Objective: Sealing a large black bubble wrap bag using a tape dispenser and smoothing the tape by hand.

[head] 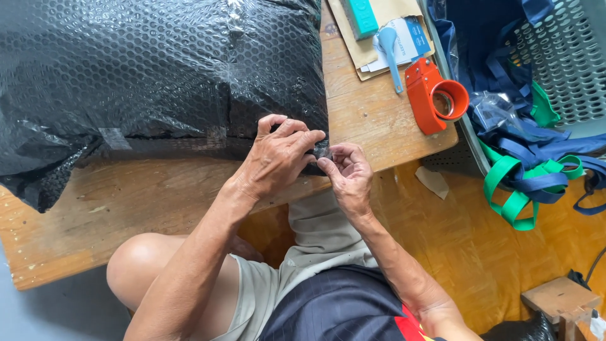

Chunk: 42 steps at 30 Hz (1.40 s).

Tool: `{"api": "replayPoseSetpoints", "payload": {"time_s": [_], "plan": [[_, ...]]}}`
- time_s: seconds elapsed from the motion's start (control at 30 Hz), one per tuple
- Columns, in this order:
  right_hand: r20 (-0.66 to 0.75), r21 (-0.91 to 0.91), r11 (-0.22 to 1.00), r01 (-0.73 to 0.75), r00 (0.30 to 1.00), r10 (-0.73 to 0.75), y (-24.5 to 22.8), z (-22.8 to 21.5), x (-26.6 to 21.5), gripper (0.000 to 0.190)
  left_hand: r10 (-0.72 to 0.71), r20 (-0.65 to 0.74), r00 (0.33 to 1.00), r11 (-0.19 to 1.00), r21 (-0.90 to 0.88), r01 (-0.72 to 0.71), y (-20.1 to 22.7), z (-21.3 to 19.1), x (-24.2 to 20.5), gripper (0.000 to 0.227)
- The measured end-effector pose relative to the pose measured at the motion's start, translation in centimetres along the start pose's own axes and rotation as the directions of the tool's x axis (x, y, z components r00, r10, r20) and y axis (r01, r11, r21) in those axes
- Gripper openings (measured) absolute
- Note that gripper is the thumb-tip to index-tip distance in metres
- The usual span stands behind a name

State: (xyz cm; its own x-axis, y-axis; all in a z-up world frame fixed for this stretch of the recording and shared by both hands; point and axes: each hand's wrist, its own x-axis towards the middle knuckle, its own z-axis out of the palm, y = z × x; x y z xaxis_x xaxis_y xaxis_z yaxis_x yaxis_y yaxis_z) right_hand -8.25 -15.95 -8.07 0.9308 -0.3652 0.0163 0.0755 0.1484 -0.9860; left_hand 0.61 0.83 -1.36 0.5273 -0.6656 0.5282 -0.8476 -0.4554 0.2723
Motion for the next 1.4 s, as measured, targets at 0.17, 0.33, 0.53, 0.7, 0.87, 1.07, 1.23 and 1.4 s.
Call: {"api": "replayPoseSetpoints", "payload": {"time_s": [0.17, 0.33, 0.53, 0.7, 0.87, 1.07, 1.23, 1.4], "plan": [[0.005, 0.000, 1.000, 0.012, 1.000, -0.012, -0.3, 0.2, 0.2, 0.020, -0.029, -0.005, 1.000, 0.999, -0.043, 0.029, 0.3, -0.8, 0.4, 0.045], [-0.009, 0.062, 0.992, -0.109, 0.994, 0.109, 0.1, 0.0, 0.1, 0.012, -0.004, -0.013, 1.000, 1.000, -0.007, 0.004, 0.5, -0.6, 0.5, 0.033], [-0.074, 0.045, 0.988, -0.146, 0.986, 0.149, -0.8, 1.1, 0.3, 0.011, 0.057, -0.061, 0.996, 0.997, 0.052, -0.054, 0.5, -0.1, 0.4, 0.004], [-0.127, 0.077, 0.980, -0.184, 0.973, 0.193, -0.1, 1.3, 0.5, 0.011, 0.044, -0.063, 0.997, 0.997, 0.073, -0.040, 0.4, 0.5, 0.0, 0.012], [-0.153, 0.218, 0.938, -0.270, 0.939, 0.307, 1.3, 0.9, 1.6, 0.026, 0.039, -0.046, 0.998, 0.995, 0.090, -0.035, 0.6, 0.2, 0.2, 0.009], [-0.043, 0.287, 0.862, -0.419, 0.893, 0.448, -0.4, 1.4, 1.5, 0.022, 0.043, -0.013, 0.999, 0.989, 0.141, -0.041, 0.7, 0.4, 0.0, 0.007], [-0.006, 0.381, 0.797, -0.468, 0.861, 0.508, -0.1, 0.4, 2.2, 0.029, 0.056, -0.014, 0.998, 0.988, 0.144, -0.053, 0.7, 0.5, -0.1, 0.007], [0.064, 0.385, 0.800, -0.461, 0.878, 0.475, -0.3, 0.7, 2.2, 0.040, 0.048, -0.026, 0.998, 0.989, 0.140, -0.044, 0.7, 0.8, -0.3, 0.009]]}}
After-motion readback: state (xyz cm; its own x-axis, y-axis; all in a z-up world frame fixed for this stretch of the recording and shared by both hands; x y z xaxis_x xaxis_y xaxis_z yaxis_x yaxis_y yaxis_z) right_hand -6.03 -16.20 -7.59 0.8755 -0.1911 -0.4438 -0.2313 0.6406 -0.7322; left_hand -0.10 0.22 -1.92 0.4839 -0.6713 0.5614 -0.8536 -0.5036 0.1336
